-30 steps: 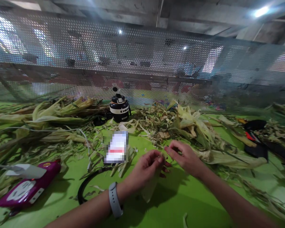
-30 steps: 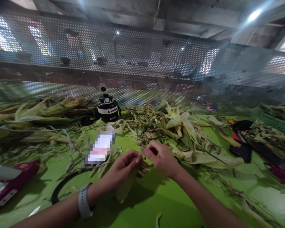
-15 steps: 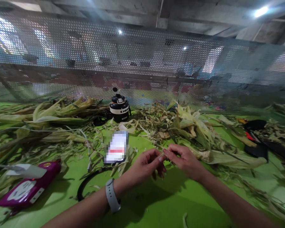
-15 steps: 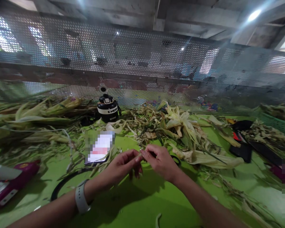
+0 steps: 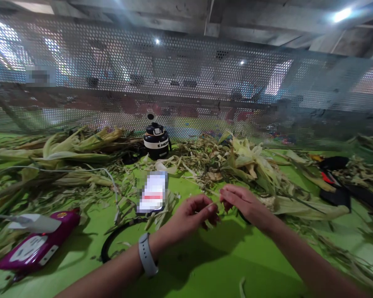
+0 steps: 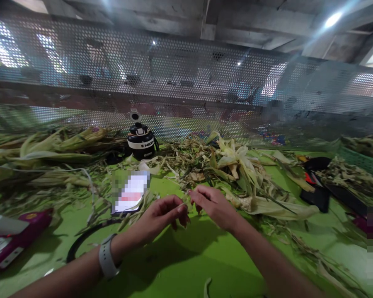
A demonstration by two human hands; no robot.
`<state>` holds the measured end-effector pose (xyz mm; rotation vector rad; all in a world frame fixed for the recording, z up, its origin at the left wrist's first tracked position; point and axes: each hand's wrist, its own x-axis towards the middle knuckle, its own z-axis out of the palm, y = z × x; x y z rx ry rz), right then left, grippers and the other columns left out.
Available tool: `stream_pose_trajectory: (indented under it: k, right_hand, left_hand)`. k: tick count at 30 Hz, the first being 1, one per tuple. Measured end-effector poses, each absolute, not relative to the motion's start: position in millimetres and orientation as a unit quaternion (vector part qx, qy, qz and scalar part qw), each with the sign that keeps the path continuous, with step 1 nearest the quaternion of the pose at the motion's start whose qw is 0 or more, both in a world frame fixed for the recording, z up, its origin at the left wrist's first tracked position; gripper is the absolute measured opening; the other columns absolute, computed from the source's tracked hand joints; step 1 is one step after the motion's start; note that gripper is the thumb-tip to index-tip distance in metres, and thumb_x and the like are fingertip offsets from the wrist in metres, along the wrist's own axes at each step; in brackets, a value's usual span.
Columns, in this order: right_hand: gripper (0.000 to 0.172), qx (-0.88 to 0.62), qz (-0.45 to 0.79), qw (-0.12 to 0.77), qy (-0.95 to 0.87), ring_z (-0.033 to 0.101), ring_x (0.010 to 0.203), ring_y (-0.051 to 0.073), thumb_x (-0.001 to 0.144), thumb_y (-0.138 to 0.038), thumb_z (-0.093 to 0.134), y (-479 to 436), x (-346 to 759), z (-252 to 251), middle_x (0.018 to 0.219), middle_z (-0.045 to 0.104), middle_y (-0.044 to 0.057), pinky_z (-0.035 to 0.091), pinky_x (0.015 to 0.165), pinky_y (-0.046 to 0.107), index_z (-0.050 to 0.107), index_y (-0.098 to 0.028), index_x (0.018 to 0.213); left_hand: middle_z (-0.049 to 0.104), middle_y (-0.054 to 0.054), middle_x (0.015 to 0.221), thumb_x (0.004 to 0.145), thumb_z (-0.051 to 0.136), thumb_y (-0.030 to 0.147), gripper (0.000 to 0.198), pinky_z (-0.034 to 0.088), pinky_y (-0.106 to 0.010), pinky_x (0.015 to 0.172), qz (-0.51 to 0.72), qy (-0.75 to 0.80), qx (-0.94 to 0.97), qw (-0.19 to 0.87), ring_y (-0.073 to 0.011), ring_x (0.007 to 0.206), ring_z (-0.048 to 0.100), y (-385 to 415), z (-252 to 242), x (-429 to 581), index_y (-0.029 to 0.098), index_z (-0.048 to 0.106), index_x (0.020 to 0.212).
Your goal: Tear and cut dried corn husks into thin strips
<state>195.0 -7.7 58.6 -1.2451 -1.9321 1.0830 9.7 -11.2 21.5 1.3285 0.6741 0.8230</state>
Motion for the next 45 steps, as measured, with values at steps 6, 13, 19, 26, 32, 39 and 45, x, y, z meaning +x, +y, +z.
stream_pose_trajectory:
  k: [6, 13, 19, 26, 32, 39, 45]
  right_hand:
    - [0.019, -0.438, 0.510, 0.218, -0.707, 0.048, 0.055, 0.010, 0.080, -0.031, 0.059, -5.9, 198.5, 62.4, 0.060, 0.053, -0.004, 0.035, 0.053, 0.021, 0.056, -0.017, 0.068]
    - [0.030, -0.504, 0.542, 0.487, -0.464, 0.033, 0.038, 0.006, 0.069, -0.039, 0.069, -1.7, 187.7, 51.4, 0.041, 0.043, -0.009, 0.025, 0.041, 0.020, 0.050, -0.019, 0.057]
    - [0.033, -0.493, 0.591, 0.477, -0.424, 0.040, 0.039, 0.005, 0.066, -0.039, 0.073, -13.5, 172.7, 44.6, 0.044, 0.051, -0.006, 0.029, 0.041, 0.018, 0.053, -0.016, 0.051]
    - [0.028, -0.473, 0.526, 0.467, -0.531, 0.049, 0.044, 0.008, 0.072, -0.042, 0.070, -27.4, 167.1, 46.8, 0.049, 0.059, -0.003, 0.040, 0.047, 0.020, 0.065, -0.016, 0.064]
    - [0.031, -0.499, 0.496, 0.499, -0.506, 0.042, 0.040, 0.008, 0.075, -0.045, 0.067, -22.1, 163.4, 30.4, 0.044, 0.050, -0.006, 0.035, 0.043, 0.020, 0.060, -0.017, 0.063]
    - [0.030, -0.496, 0.469, 0.432, -0.590, 0.045, 0.045, 0.010, 0.079, -0.046, 0.061, -24.6, 160.7, 25.7, 0.049, 0.048, -0.005, 0.037, 0.046, 0.022, 0.060, -0.018, 0.069]
    - [0.025, -0.504, 0.327, 0.405, -0.689, 0.047, 0.051, 0.012, 0.087, -0.035, 0.052, -28.9, 161.3, 24.2, 0.056, 0.051, -0.002, 0.037, 0.048, 0.022, 0.059, -0.018, 0.071]
  left_hand:
    - [0.062, -0.003, 0.073, 0.080, 0.065, 0.039, 0.025, 0.044, -0.024, 0.063, 0.363, 0.290, 0.595, 0.656, -0.0114, 0.066, 0.056, -10.8, 17.7, 8.3, 0.015, 0.059, 0.080]
    - [0.063, -0.004, 0.088, 0.085, 0.058, 0.030, 0.015, 0.045, -0.030, 0.078, 0.550, 0.355, 0.660, 0.369, -0.0172, 0.085, 0.057, -17.3, 29.0, -0.5, 0.019, 0.061, 0.094]
    - [0.067, -0.007, 0.110, 0.084, 0.060, 0.034, 0.029, 0.047, -0.033, 0.088, 0.429, 0.283, 0.633, 0.579, -0.0212, 0.100, 0.060, -21.2, 27.4, 11.1, 0.022, 0.064, 0.111]
    - [0.068, -0.007, 0.105, 0.084, 0.059, 0.041, 0.036, 0.047, -0.034, 0.089, 0.522, 0.289, 0.450, 0.664, -0.0211, 0.100, 0.060, -13.7, 24.5, 10.0, 0.020, 0.066, 0.113]
    - [0.069, -0.004, 0.083, 0.073, 0.072, 0.035, 0.020, 0.049, -0.024, 0.070, 0.525, 0.343, 0.390, 0.674, -0.0149, 0.079, 0.061, -10.4, 15.2, 14.6, 0.016, 0.071, 0.081]
    - [0.066, -0.003, 0.079, 0.070, 0.075, 0.035, 0.020, 0.046, -0.022, 0.065, 0.490, 0.328, 0.330, 0.737, -0.0128, 0.074, 0.058, -9.5, 13.9, 12.5, 0.016, 0.070, 0.075]
    - [0.065, -0.004, 0.089, 0.072, 0.073, 0.037, 0.028, 0.048, -0.023, 0.068, 0.483, 0.361, 0.360, 0.712, -0.0137, 0.079, 0.058, -8.9, 11.2, 12.6, 0.016, 0.068, 0.089]
